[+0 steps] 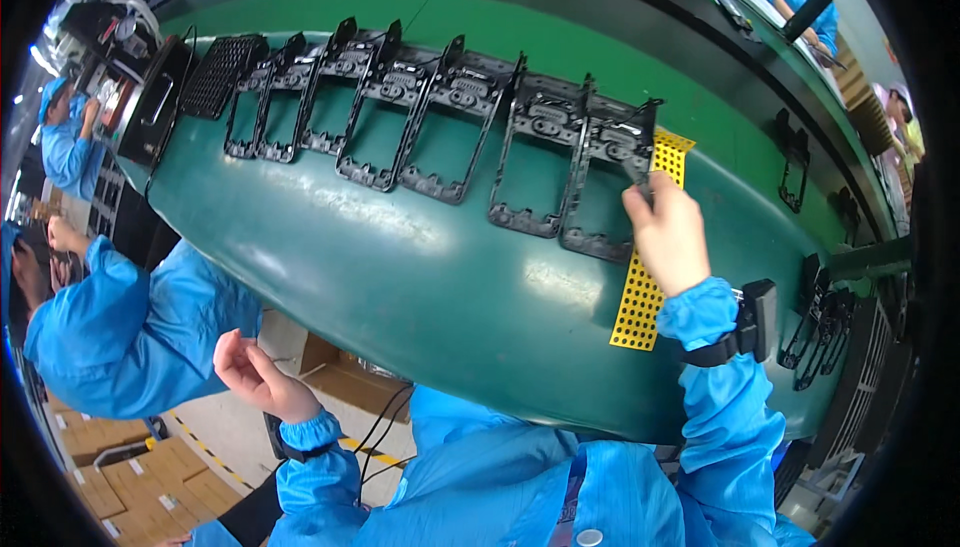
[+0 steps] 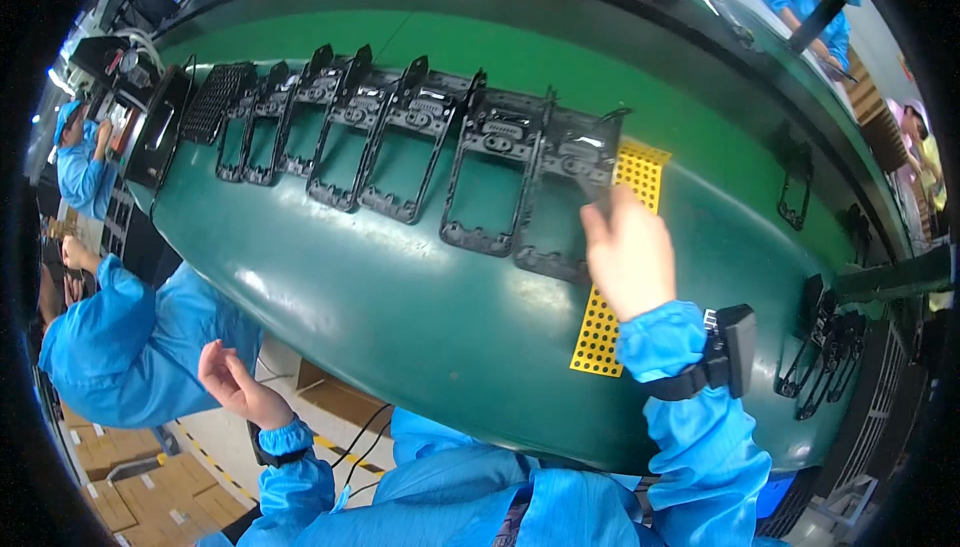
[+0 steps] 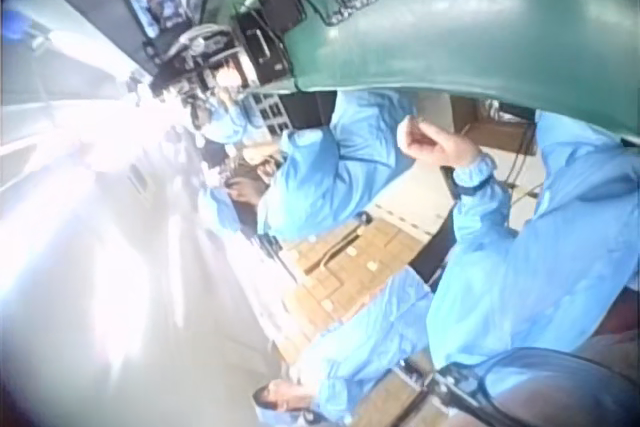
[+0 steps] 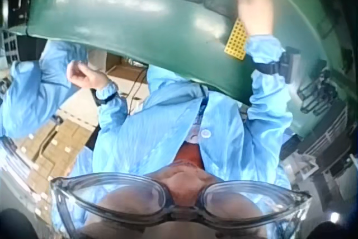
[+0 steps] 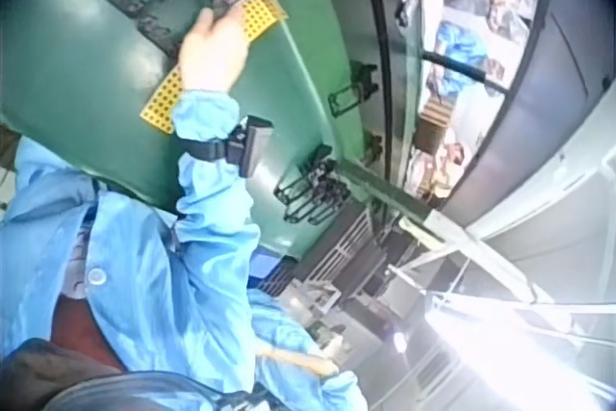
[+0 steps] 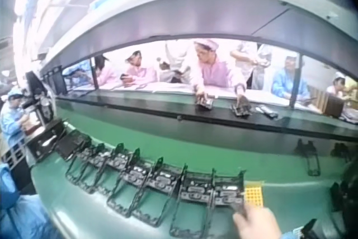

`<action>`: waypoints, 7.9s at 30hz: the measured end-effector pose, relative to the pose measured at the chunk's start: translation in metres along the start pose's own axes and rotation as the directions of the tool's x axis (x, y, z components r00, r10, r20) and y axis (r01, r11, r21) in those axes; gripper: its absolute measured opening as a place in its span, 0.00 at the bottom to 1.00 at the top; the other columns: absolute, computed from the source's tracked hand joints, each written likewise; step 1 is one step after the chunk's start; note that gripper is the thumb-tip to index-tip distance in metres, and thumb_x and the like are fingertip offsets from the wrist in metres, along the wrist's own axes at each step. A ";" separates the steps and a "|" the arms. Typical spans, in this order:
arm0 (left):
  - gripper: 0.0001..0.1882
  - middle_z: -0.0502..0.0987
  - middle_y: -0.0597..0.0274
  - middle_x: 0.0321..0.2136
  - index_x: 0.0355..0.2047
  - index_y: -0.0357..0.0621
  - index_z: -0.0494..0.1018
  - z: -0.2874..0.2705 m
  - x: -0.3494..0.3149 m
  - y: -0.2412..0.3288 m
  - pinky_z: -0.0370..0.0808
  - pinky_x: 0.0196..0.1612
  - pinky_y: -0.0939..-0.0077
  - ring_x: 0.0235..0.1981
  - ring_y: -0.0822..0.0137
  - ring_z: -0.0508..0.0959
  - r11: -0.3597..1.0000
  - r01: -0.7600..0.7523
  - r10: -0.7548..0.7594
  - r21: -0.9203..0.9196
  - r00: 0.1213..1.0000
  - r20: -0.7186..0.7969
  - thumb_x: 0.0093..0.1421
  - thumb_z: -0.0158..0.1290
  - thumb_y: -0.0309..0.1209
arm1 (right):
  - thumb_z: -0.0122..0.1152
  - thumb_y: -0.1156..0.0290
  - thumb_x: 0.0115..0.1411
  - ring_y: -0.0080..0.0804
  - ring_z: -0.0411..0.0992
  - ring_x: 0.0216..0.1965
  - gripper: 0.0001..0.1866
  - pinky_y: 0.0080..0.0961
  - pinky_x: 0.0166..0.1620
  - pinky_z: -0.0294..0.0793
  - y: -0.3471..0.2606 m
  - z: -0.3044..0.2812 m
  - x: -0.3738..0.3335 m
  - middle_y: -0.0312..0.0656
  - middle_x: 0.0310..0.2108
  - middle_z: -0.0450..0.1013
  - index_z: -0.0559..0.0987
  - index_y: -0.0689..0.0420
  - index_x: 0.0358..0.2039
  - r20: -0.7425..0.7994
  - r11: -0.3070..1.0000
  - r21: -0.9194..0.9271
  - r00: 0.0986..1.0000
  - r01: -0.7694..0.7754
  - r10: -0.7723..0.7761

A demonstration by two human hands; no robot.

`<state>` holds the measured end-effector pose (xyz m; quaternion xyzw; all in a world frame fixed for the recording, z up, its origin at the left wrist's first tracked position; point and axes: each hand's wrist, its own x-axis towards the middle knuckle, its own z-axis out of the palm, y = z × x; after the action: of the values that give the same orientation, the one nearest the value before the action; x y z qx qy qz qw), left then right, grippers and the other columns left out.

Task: Applying small yellow and white grid stickers/components to black plastic housings using tweezers on a factory assembly line.

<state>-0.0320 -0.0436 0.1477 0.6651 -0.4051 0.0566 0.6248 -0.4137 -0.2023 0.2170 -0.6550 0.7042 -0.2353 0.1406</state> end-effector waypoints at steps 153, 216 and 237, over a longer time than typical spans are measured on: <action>0.06 0.74 0.55 0.48 0.27 0.40 0.70 0.222 -0.209 0.305 0.66 0.53 0.63 0.47 0.59 0.74 0.431 -0.466 0.668 -0.772 -0.410 0.621 0.52 0.52 0.29 | 0.55 0.83 0.59 0.25 0.74 0.37 0.10 0.19 0.40 0.73 0.206 -0.116 -0.165 0.42 0.35 0.74 0.72 0.66 0.42 -0.068 0.503 0.841 0.883 -0.199 0.464; 0.05 0.80 0.45 0.37 0.25 0.34 0.66 0.181 -0.130 0.224 0.77 0.39 0.75 0.36 0.65 0.81 0.819 0.556 0.258 -0.139 -0.140 0.956 0.59 0.48 0.21 | 0.55 0.86 0.57 0.27 0.74 0.29 0.10 0.20 0.34 0.76 0.089 -0.057 -0.141 0.50 0.39 0.69 0.70 0.66 0.40 -0.227 0.615 0.787 0.950 0.050 0.213; 0.05 0.80 0.46 0.36 0.28 0.33 0.67 0.178 -0.130 0.224 0.76 0.38 0.77 0.35 0.67 0.81 0.827 0.547 0.209 -0.132 -0.081 0.975 0.61 0.46 0.22 | 0.57 0.82 0.57 0.28 0.74 0.28 0.10 0.20 0.33 0.75 0.087 -0.058 -0.142 0.50 0.36 0.71 0.71 0.65 0.39 -0.271 0.636 0.768 0.939 0.078 0.212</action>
<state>-0.3312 -0.1143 0.2099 0.3484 -0.6298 -0.6354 0.2797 -0.5034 -0.0509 0.2055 -0.4554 0.5742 -0.6145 0.2921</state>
